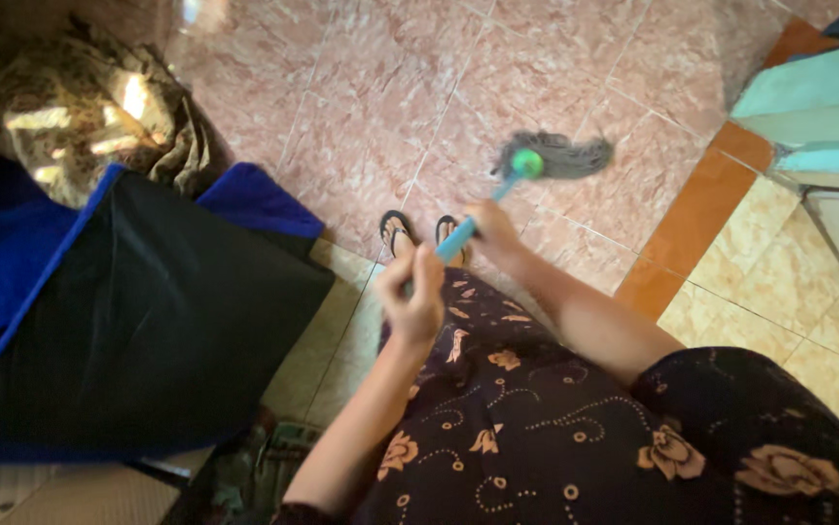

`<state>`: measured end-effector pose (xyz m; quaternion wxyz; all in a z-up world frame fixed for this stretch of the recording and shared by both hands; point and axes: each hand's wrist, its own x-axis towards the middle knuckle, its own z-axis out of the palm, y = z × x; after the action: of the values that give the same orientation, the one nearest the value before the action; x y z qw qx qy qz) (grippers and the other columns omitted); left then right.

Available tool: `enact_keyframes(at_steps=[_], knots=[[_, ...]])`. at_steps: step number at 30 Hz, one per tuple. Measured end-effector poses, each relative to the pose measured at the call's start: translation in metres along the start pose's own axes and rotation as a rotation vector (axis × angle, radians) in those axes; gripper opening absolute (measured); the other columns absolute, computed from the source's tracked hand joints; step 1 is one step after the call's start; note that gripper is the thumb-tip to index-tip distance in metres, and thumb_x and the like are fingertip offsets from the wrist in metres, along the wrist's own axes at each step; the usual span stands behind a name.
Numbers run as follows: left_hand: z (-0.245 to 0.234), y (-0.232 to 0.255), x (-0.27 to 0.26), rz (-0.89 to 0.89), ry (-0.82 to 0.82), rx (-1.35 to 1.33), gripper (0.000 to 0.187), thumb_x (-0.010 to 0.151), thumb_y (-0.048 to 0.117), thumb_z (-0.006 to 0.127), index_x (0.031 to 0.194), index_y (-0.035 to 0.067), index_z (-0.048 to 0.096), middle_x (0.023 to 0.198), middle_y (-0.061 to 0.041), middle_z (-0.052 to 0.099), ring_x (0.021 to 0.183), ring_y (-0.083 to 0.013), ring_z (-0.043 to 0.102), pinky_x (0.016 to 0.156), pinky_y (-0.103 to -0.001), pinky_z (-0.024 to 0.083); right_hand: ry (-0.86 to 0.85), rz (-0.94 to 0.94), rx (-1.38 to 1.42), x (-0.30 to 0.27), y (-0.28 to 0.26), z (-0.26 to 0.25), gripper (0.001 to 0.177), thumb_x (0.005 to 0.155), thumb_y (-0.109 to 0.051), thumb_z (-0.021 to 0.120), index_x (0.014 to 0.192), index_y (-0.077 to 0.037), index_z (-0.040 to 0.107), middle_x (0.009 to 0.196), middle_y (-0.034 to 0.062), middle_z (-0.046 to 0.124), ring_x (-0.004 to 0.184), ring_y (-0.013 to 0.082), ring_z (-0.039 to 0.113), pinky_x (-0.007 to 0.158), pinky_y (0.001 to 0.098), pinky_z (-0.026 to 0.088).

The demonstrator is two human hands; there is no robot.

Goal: The person mops the tiled floor of a home using a mop, moving through a hallway and into different rooms while navigating around a motorcycle and other household objects.

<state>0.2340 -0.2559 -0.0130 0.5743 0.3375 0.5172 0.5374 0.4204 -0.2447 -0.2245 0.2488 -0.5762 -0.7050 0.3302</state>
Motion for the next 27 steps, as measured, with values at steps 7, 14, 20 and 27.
enact_keyframes(at_steps=[7,14,20,27], knots=[[-0.077,0.09,-0.032,0.261,0.218,0.373,0.036,0.105,0.004,0.051,0.07,-0.002,0.055,0.064,-0.001,0.052,0.058,-0.0069,0.047,0.054,-0.025,0.035,-0.127,-0.291,0.191,0.066,-0.122,0.103,0.015,0.087,-0.014,0.07,0.076,-0.008,0.062,0.078,0.0136,0.062,0.078,0.0377,0.061,0.069,0.0467,0.05],[-0.155,0.106,-0.029,0.302,0.46,0.519,0.033,0.104,0.009,0.052,0.075,-0.004,0.06,0.062,-0.001,0.053,0.056,-0.007,0.046,0.051,-0.026,0.033,-0.253,-0.618,0.183,0.118,-0.173,0.235,0.024,0.091,-0.016,0.07,0.07,-0.01,0.059,0.074,0.0129,0.062,0.076,0.0379,0.061,0.07,0.05,0.05],[-0.235,0.128,-0.008,0.301,0.308,0.305,0.04,0.103,0.003,0.047,0.064,-0.001,0.053,0.06,-0.005,0.052,0.054,-0.0092,0.046,0.052,-0.027,0.034,-0.171,-0.534,0.198,0.115,-0.212,0.261,0.022,0.085,-0.014,0.071,0.068,-0.008,0.06,0.069,0.0165,0.062,0.071,0.0412,0.063,0.066,0.0514,0.05],[-0.268,0.091,0.027,0.155,-0.075,-0.106,0.041,0.101,0.001,0.044,0.061,0.005,0.035,0.054,-0.007,0.043,0.049,-0.0135,0.035,0.054,-0.032,0.034,-0.229,0.003,-0.009,0.046,-0.167,0.228,0.008,0.077,-0.013,0.071,0.072,-0.008,0.067,0.074,0.0197,0.067,0.073,0.0415,0.067,0.068,0.0524,0.052]])
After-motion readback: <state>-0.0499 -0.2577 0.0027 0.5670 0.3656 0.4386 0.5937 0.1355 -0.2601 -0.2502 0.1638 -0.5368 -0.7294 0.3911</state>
